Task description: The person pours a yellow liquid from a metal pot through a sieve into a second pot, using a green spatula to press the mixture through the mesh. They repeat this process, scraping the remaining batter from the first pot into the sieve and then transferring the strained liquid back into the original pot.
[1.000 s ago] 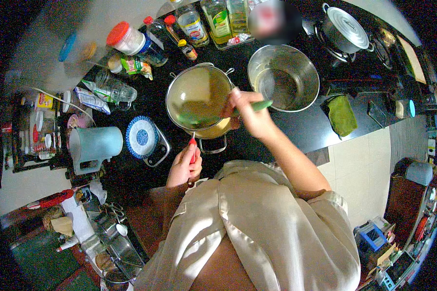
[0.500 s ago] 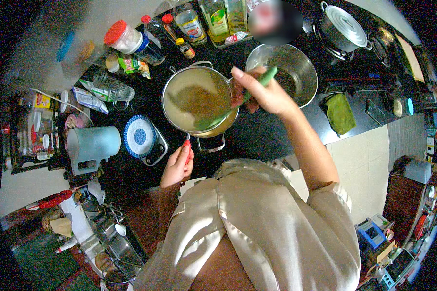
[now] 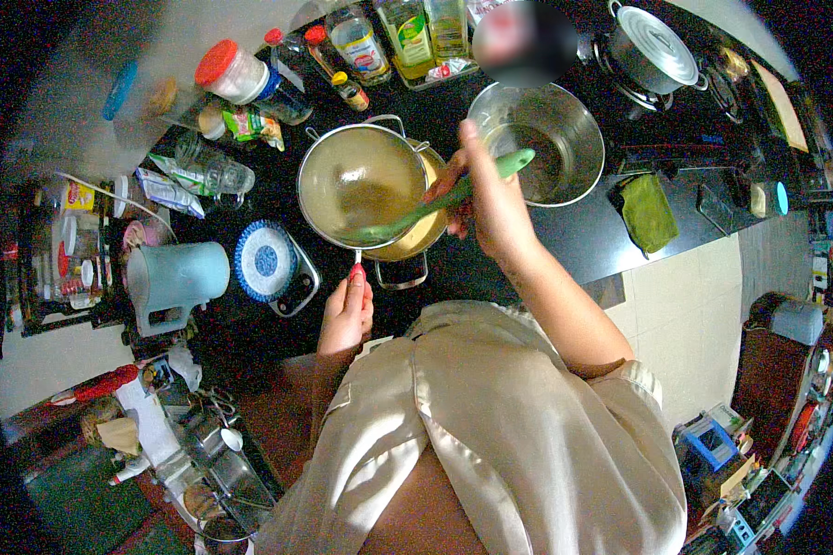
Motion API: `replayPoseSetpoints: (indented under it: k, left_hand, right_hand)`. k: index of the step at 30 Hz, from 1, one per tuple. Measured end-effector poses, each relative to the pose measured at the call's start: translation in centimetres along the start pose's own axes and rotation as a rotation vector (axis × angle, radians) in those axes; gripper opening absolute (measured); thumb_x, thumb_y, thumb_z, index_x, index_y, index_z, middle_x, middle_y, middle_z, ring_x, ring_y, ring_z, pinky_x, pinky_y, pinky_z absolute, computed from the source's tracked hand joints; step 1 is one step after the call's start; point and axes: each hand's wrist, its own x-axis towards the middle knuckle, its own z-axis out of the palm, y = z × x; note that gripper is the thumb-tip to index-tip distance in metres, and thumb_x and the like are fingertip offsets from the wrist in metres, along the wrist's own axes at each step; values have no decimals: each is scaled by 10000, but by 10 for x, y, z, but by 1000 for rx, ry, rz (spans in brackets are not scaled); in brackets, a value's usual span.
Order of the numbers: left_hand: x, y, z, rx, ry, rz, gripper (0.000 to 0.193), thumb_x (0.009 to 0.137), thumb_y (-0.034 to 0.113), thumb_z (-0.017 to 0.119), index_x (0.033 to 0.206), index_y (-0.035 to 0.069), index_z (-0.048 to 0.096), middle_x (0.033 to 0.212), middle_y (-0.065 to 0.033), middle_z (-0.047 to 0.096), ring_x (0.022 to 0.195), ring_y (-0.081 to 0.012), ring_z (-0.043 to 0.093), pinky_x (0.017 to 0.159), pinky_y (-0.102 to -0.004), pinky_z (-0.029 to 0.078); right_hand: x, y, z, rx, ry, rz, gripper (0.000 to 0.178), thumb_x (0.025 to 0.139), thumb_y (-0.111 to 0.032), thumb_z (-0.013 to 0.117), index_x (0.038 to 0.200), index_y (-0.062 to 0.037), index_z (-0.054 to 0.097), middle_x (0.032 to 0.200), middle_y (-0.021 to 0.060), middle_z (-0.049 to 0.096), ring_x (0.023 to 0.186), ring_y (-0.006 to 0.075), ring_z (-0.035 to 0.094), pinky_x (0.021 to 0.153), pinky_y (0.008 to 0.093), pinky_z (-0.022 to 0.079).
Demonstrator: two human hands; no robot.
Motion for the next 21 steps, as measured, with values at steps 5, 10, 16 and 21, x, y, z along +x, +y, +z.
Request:
replayPoseSetpoints:
  k: [5,10,16,21]
  left_hand:
    - [0,7,-2,-243,-149,-62,314,976,365,432,820,95,472,535,47,359,395,-45,297,374,-207,219]
    - [1,2,-6,-266,-192,-58,323,975,385,425,829,100,464,532,49,344,387,-43,281,354,-213,200]
    - [3,-1,2,-340,-276,-75,325,976,397,414,833,110,469,522,51,319,387,-45,261,353,-212,190]
    - [5,-2,12,-350,-314,-112,325,976,414,398,849,127,483,507,60,283,373,-52,222,352,-227,167]
  right_hand:
    - [34,7,-47,328,124,-154,612,896,-635,360,694,-73,495,735,186,620,424,171,524,386,270,435]
    - [21,6,-66,75,229,-433,599,942,-566,321,693,-46,484,743,185,612,442,189,529,375,284,437]
    - [-18,41,-50,242,252,-243,608,937,-572,330,678,-44,486,714,197,595,434,210,520,346,281,429]
    - [-11,43,-46,457,239,-187,600,923,-584,361,681,-51,490,747,210,586,442,230,521,370,293,443]
